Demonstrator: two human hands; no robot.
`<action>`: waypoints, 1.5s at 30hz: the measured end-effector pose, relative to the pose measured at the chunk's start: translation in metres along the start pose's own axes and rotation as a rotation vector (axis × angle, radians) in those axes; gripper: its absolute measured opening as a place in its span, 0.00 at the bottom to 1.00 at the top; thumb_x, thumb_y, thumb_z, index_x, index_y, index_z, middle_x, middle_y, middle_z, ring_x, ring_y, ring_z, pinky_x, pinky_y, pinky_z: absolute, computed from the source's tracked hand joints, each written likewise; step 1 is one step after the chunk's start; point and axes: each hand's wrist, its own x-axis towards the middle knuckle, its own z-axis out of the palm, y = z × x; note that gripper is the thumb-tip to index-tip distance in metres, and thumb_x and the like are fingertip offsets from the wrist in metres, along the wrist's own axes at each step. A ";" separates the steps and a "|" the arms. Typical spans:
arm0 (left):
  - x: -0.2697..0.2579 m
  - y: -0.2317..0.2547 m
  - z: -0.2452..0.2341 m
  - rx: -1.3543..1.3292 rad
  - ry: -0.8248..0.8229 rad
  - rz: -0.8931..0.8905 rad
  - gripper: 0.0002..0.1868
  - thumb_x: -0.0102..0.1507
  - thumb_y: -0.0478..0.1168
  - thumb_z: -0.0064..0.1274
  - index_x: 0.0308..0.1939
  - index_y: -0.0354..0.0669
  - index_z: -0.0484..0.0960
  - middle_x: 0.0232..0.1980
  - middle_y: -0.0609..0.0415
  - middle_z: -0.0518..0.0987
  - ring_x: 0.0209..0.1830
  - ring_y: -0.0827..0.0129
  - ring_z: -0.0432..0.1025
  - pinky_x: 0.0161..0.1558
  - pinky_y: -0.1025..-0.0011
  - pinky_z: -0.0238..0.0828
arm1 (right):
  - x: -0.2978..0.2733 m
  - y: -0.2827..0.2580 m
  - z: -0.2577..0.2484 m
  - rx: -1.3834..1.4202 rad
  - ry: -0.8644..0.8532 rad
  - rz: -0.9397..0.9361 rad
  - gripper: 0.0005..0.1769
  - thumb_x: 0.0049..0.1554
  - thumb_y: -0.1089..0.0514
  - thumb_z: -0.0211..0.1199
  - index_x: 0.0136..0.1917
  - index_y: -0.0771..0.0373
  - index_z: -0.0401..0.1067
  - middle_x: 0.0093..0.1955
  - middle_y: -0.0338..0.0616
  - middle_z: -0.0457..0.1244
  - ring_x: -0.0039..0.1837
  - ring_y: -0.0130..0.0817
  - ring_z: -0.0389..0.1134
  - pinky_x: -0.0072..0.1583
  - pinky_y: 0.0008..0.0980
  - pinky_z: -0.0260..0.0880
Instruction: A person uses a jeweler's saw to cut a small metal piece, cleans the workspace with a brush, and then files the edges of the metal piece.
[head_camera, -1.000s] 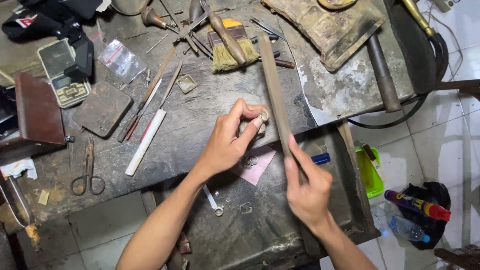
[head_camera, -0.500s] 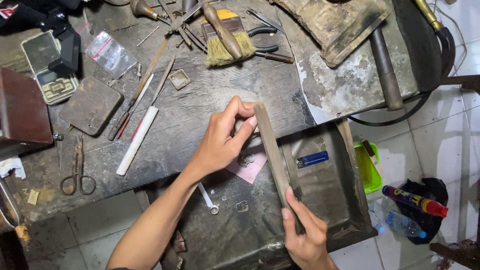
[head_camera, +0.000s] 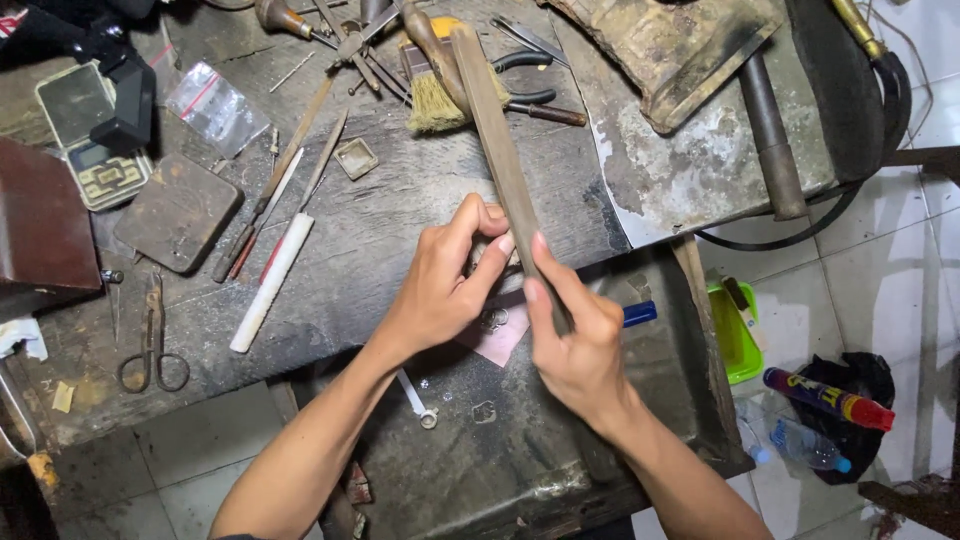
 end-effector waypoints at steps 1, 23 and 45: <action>0.000 -0.001 0.000 0.000 -0.001 -0.001 0.05 0.69 0.33 0.48 0.40 0.35 0.70 0.43 0.40 0.84 0.44 0.45 0.80 0.47 0.54 0.74 | 0.004 0.005 0.004 0.000 0.000 0.002 0.16 0.63 0.70 0.54 0.62 0.84 0.69 0.53 0.71 0.69 0.53 0.56 0.74 0.43 0.46 0.75; 0.000 0.006 0.004 -0.005 -0.010 -0.070 0.05 0.70 0.37 0.45 0.41 0.39 0.68 0.56 0.38 0.82 0.62 0.51 0.77 0.60 0.60 0.76 | -0.170 0.014 -0.037 -0.208 0.086 0.217 0.20 0.59 0.63 0.61 0.64 0.72 0.72 0.58 0.51 0.72 0.36 0.21 0.67 0.39 0.22 0.70; -0.007 -0.018 0.008 -0.040 0.085 0.056 0.05 0.68 0.34 0.50 0.41 0.37 0.70 0.45 0.40 0.84 0.46 0.44 0.81 0.47 0.54 0.76 | 0.013 0.015 0.013 -0.113 0.078 -0.052 0.18 0.65 0.68 0.57 0.67 0.72 0.72 0.56 0.61 0.70 0.60 0.54 0.71 0.54 0.44 0.73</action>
